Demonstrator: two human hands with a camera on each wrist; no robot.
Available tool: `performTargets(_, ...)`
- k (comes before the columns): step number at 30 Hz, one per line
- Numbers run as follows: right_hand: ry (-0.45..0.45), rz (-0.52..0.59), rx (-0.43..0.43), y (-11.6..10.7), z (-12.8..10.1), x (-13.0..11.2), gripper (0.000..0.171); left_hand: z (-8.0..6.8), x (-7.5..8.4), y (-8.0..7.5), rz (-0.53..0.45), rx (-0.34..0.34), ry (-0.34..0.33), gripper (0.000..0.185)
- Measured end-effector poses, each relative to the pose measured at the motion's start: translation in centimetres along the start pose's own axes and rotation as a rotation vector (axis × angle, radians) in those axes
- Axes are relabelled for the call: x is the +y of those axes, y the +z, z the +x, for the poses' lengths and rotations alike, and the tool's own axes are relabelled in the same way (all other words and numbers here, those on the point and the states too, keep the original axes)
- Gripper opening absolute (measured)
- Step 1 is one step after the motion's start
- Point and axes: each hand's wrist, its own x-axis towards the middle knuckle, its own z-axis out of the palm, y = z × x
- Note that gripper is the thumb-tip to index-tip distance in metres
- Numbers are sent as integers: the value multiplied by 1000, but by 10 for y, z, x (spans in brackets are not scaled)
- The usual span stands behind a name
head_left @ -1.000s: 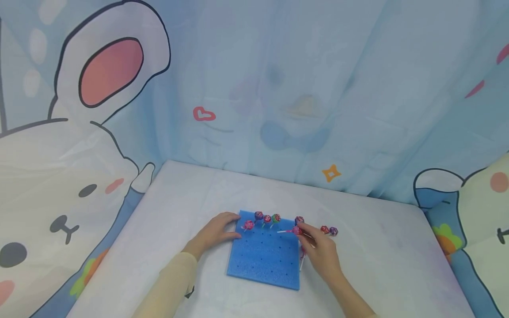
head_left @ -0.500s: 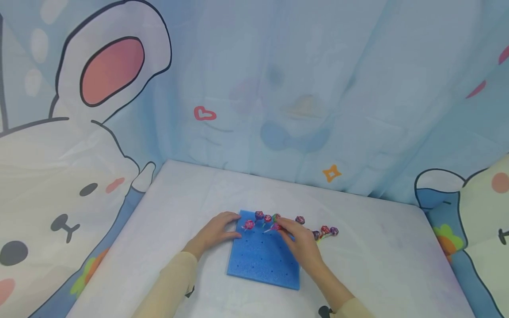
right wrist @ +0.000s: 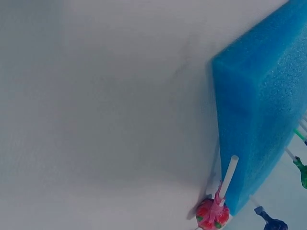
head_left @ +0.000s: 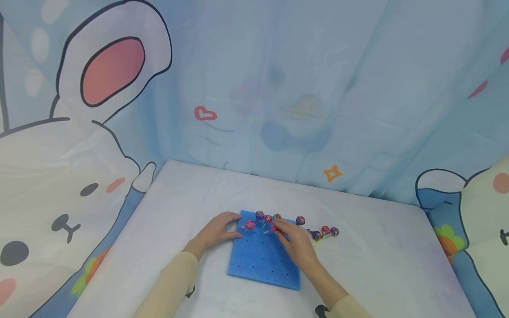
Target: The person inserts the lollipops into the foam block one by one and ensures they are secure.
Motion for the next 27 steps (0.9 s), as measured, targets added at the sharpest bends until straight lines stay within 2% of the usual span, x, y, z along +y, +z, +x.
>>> performTargets(8,104,50,-56,8,-3,-3,34,0,-1,2,3,0,2,62)
performTargets(19,269,179,-2,16,-5,-6,30,-2,0,1,4,10,16,61)
performTargets(23,311,247,17,18,-4,-8,35,-1,-1,1,7,11,18,62)
performTargets(27,347,269,23,19,-4,-9,37,0,-3,2,4,12,22,62)
